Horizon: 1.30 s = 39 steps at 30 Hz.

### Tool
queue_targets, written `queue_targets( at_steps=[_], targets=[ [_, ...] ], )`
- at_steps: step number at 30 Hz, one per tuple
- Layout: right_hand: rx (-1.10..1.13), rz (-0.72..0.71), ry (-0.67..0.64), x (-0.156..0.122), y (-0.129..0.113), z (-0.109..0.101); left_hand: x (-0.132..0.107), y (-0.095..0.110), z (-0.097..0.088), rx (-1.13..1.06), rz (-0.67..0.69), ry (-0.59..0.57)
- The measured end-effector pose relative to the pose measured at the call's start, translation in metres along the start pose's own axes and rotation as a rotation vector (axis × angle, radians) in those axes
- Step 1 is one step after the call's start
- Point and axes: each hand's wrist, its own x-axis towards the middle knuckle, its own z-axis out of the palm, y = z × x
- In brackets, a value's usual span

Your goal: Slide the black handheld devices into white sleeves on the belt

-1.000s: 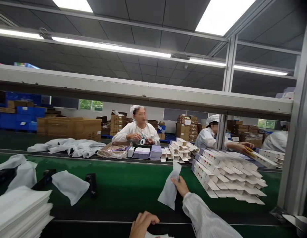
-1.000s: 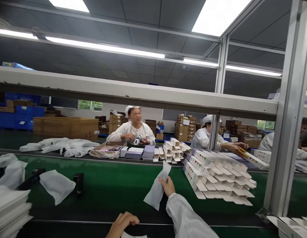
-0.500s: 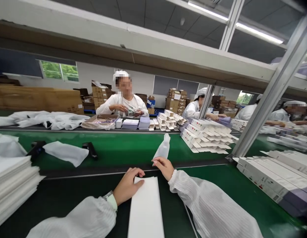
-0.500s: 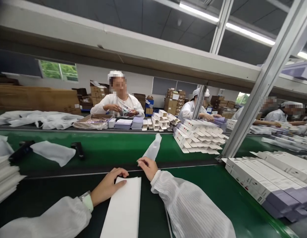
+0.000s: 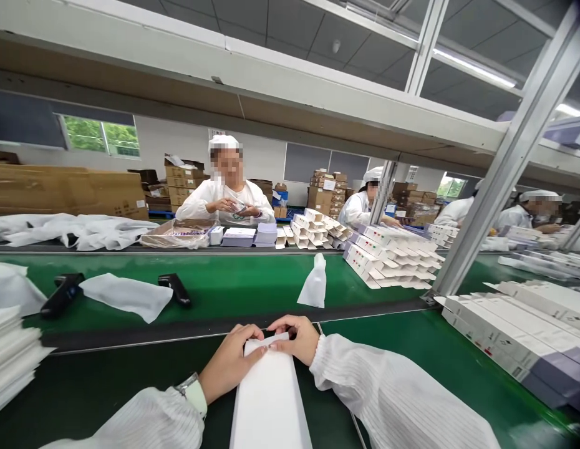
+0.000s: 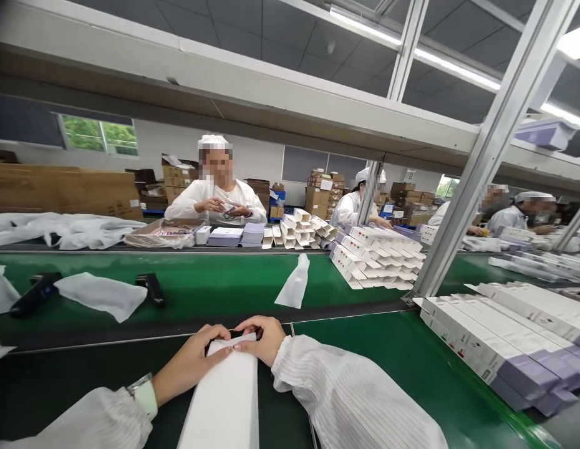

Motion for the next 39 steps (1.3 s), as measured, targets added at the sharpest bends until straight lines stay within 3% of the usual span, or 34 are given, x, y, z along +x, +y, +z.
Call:
queue_targets(
  at_steps=[10, 14, 17, 21, 24, 26, 29, 32, 35, 39],
  targets=[
    [0.035, 0.029, 0.106, -0.002, 0.0, 0.002, 0.007, -0.003, 0.001, -0.156, 0.035, 0.035],
    [0.004, -0.014, 0.069, -0.001, 0.005, 0.002, 0.017, 0.001, -0.004, -0.241, 0.098, -0.065],
    [-0.032, -0.076, 0.008, -0.002, 0.006, -0.002, 0.019, 0.004, -0.008, -0.463, 0.087, -0.117],
    [0.03, -0.066, -0.104, 0.004, -0.003, -0.016, 0.017, 0.002, -0.005, -0.741, 0.035, -0.104],
    [0.016, -0.036, -0.043, 0.034, -0.015, -0.017, 0.017, -0.002, 0.003, -0.795, -0.006, -0.119],
    [-0.117, -0.005, -0.009, 0.067, -0.023, -0.005, 0.018, -0.005, 0.007, -0.759, -0.013, -0.126],
    [-0.378, 0.053, -0.067, 0.125, -0.028, 0.032, 0.017, -0.006, 0.01, -0.643, 0.005, -0.062],
    [-0.431, 0.093, -0.098, 0.169, -0.021, 0.07, 0.013, -0.002, 0.007, -0.636, 0.031, -0.051],
    [-0.424, 0.152, -0.102, 0.189, -0.007, 0.087, 0.011, 0.004, 0.004, -0.722, 0.055, -0.108],
    [-0.398, 0.193, -0.133, 0.19, 0.007, 0.08, 0.012, 0.005, 0.001, -0.63, 0.077, -0.083]
  ],
)
